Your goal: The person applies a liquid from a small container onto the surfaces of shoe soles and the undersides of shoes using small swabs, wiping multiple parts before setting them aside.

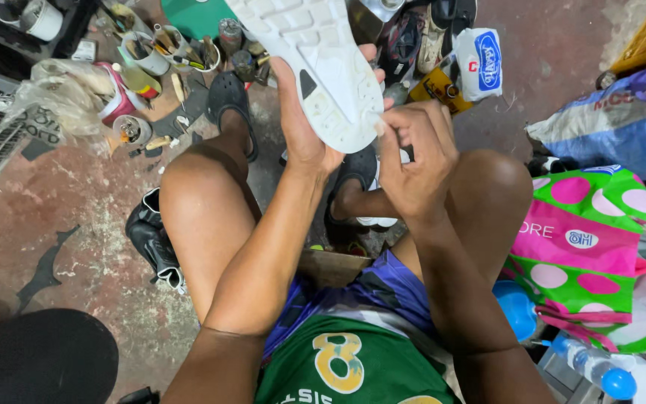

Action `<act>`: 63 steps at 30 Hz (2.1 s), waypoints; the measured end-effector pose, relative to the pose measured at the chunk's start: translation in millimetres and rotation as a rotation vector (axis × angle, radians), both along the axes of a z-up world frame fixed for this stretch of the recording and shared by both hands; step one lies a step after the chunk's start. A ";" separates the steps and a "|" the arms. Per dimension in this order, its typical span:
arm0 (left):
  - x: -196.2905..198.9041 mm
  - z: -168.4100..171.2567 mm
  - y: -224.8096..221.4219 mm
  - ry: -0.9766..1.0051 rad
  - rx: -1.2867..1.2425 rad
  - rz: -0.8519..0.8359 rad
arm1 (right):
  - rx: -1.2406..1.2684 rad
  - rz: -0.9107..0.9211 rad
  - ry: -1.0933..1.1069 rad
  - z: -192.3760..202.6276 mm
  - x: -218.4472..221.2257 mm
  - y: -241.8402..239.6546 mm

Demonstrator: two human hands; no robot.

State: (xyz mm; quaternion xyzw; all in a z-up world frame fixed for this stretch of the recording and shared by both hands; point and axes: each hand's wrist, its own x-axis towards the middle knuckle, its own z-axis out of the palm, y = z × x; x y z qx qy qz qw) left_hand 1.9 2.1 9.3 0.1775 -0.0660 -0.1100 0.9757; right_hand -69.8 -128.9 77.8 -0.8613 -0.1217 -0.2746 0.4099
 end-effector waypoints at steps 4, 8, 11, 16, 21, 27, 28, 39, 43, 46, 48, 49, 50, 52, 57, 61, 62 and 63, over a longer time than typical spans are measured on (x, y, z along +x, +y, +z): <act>2.0 4.0 0.1 -0.010 0.020 0.036 | -0.081 0.020 -0.037 -0.7 -8.4 5.9; -2.7 -4.4 -5.0 0.030 -0.008 0.044 | -0.070 0.105 -0.020 -2.1 -13.9 10.7; -5.1 -10.9 -15.1 0.014 0.055 0.022 | -0.100 0.114 -0.089 2.3 -5.6 12.9; -13.7 -23.9 -20.4 -0.078 0.190 -0.030 | -0.097 0.066 -0.082 10.5 4.5 17.6; -5.7 -21.2 -16.4 -0.084 0.164 -0.037 | -0.119 0.099 -0.097 14.3 2.1 18.3; -10.4 -14.2 -11.5 -0.133 0.155 -0.109 | -0.088 0.102 -0.088 10.7 -3.4 18.4; -10.6 -13.1 -11.7 -0.129 0.157 -0.109 | -0.085 0.103 -0.084 9.2 -2.1 13.9; -5.9 -30.1 -7.4 -0.054 0.197 -0.155 | 1.000 0.161 0.101 -44.3 21.9 -30.4; 4.3 -25.4 4.0 0.005 0.276 -0.134 | 0.835 0.147 0.110 -52.9 13.1 -30.5; 15.7 -10.1 20.1 0.060 0.541 -0.127 | 0.713 0.254 0.103 -51.0 4.2 -28.0; 13.2 -3.0 29.1 -0.094 0.444 -0.089 | 0.735 0.325 0.207 -49.8 2.7 -27.5; 9.4 -1.0 28.6 -0.093 0.445 -0.083 | 0.735 0.330 0.209 -48.5 3.6 -29.5; 6.3 1.0 27.1 -0.140 0.518 -0.055 | 0.719 0.239 0.144 -45.9 6.0 -33.3; 1.0 4.8 24.8 -0.181 0.590 -0.035 | 0.702 0.140 0.083 -42.5 9.8 -37.7; -12.2 18.9 18.2 -0.577 1.188 0.142 | 0.720 0.094 0.065 -23.3 26.7 -35.2; -17.1 19.9 13.3 -0.738 1.388 0.220 | 0.233 -0.067 0.008 -0.9 24.1 -17.7; -16.5 20.6 14.5 -0.746 1.404 0.249 | 0.172 -0.016 -0.047 3.2 20.3 -13.4; -15.7 21.6 15.6 -0.755 1.420 0.279 | 0.111 0.036 -0.101 6.0 18.8 -10.5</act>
